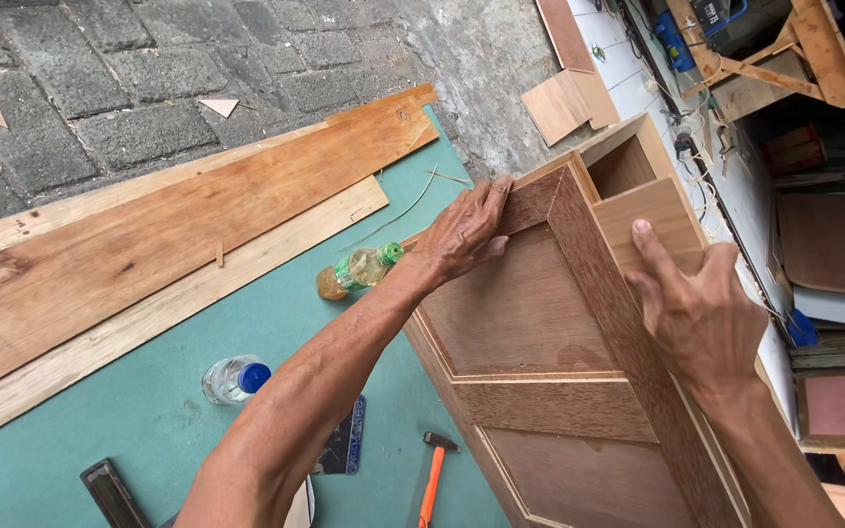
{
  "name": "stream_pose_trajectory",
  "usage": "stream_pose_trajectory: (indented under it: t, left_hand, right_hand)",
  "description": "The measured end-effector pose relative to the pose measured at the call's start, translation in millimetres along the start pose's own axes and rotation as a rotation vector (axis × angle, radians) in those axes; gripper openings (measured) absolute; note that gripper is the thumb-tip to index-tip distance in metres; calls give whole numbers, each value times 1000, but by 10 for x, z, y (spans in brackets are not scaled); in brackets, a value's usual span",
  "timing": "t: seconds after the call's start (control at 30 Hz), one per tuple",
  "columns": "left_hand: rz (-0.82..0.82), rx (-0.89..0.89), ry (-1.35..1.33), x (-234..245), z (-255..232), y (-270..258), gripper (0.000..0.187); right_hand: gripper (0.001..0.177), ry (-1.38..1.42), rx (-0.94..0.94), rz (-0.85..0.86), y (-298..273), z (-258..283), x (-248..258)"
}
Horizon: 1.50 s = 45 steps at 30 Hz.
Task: The person is wiping the edges of a wooden cabinet with a cloth and then uses a sanding block to sand the panels and corners of the cabinet.
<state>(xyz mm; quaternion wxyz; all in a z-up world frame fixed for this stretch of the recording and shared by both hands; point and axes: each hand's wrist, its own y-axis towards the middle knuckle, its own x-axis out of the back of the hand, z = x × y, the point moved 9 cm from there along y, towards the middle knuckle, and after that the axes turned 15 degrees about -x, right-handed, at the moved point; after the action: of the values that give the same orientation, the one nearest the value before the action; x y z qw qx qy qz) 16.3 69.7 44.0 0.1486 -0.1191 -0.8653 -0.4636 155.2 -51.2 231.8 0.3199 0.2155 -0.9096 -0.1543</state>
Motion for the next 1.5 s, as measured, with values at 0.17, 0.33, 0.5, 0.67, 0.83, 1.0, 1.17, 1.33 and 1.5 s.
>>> stream_pose_trajectory:
  t: [0.17, 0.33, 0.5, 0.67, 0.83, 1.0, 1.17, 1.33, 1.5]
  left_hand:
    - [12, -15, 31, -41, 11, 7, 87]
    - [17, -30, 69, -101, 4, -22, 90]
    - [-16, 7, 21, -43, 13, -23, 82]
    - [-29, 9, 12, -87, 98, -34, 86]
    - [-12, 4, 22, -110, 116, -5, 87]
    - [-12, 16, -17, -54, 69, -5, 84]
    - [-55, -89, 45, -97, 99, -39, 80]
    - [6, 4, 80, -146, 99, -182, 84]
    - [155, -31, 154, 26, -73, -360, 54]
  right_hand:
    - [64, 110, -13, -2, 496, 363, 134]
    - [58, 50, 22, -62, 1008, 667, 127]
    - [63, 185, 29, -379, 1675, 976, 425]
    - [59, 551, -53, -229, 1023, 512, 788]
    - [55, 835, -242, 53, -63, 435, 848]
    - [35, 892, -302, 496, -1416, 711, -51]
    - [24, 956, -359, 878, -2853, 1054, -807]
    - [20, 928, -340, 1276, -4539, 1017, -1417]
    - [31, 777, -582, 1441, -5531, 670, -1671]
